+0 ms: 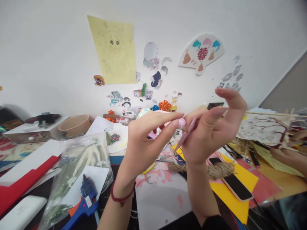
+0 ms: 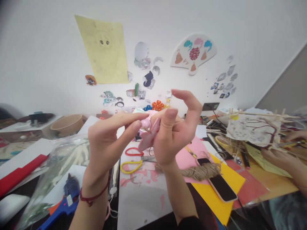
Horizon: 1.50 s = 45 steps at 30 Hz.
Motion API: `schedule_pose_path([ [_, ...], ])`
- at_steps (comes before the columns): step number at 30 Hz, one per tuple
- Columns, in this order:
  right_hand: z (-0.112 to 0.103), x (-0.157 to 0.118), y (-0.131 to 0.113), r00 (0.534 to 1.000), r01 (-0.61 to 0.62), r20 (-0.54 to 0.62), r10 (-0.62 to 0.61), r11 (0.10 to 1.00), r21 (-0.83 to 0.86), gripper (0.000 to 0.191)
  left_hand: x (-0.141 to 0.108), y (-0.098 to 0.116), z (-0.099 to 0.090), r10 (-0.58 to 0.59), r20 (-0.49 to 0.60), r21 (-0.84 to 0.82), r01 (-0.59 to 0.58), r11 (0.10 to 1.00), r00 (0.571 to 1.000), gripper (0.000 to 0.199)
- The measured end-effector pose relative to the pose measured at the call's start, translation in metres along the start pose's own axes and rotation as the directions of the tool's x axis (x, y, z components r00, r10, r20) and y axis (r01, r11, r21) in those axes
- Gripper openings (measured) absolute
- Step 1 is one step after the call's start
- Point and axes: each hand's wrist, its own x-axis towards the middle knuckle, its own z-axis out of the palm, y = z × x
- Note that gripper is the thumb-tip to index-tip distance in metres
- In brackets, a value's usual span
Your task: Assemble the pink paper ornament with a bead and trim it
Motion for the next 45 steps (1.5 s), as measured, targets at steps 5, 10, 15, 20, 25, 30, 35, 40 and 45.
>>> schedule_pose_path([
  [5, 0.003, -0.001, 0.0, 0.99, 0.032, -0.142, -0.025, 0.998, 0.045, 0.017, 0.0, 0.0, 0.0, 0.0, 0.041, -0.016, 0.0, 1.0, 0.999, 0.019],
  [10, 0.002, 0.002, 0.003, 0.976, 0.119, -0.184, -0.114, 0.993, 0.019, 0.012, 0.0, 0.003, -0.002, -0.025, 0.078, -0.012, 0.026, 1.0, 0.997, 0.02],
  [15, 0.002, 0.002, 0.008, 0.973, 0.126, -0.192, -0.13, 0.992, -0.034, 0.019, 0.0, 0.003, -0.004, -0.035, 0.095, -0.024, 0.038, 0.999, 0.995, 0.022],
  [20, 0.003, 0.003, 0.008, 0.963, 0.166, -0.2, -0.181, 0.982, -0.086, 0.018, 0.001, 0.004, -0.004, -0.037, 0.094, -0.055, 0.042, 0.998, 0.995, 0.023],
  [25, -0.004, 0.011, 0.007, 0.977, 0.168, -0.114, -0.18, 0.98, -0.107, 0.019, 0.001, 0.005, -0.003, -0.048, 0.041, -0.055, 0.05, 0.997, 0.998, 0.02],
  [30, -0.008, 0.009, -0.007, 0.977, 0.21, -0.013, -0.212, 0.972, -0.103, 0.014, 0.0, 0.003, -0.005, -0.028, -0.034, -0.041, 0.027, 0.999, 0.999, 0.027],
  [35, 0.002, -0.005, -0.009, 0.992, 0.127, 0.017, -0.126, 0.991, -0.045, 0.017, 0.0, 0.002, -0.006, 0.014, -0.066, 0.022, -0.013, 1.0, 0.998, 0.03],
  [40, 0.013, -0.011, -0.001, 0.965, 0.192, -0.163, -0.204, 0.978, -0.086, 0.017, 0.0, 0.002, -0.007, 0.109, -0.102, 0.175, -0.09, 0.98, 0.989, 0.029],
  [45, 0.014, -0.014, 0.001, 0.907, 0.314, -0.227, -0.356, 0.928, -0.204, 0.022, -0.001, 0.001, -0.007, 0.212, -0.127, 0.264, -0.173, 0.949, 0.969, 0.032],
])
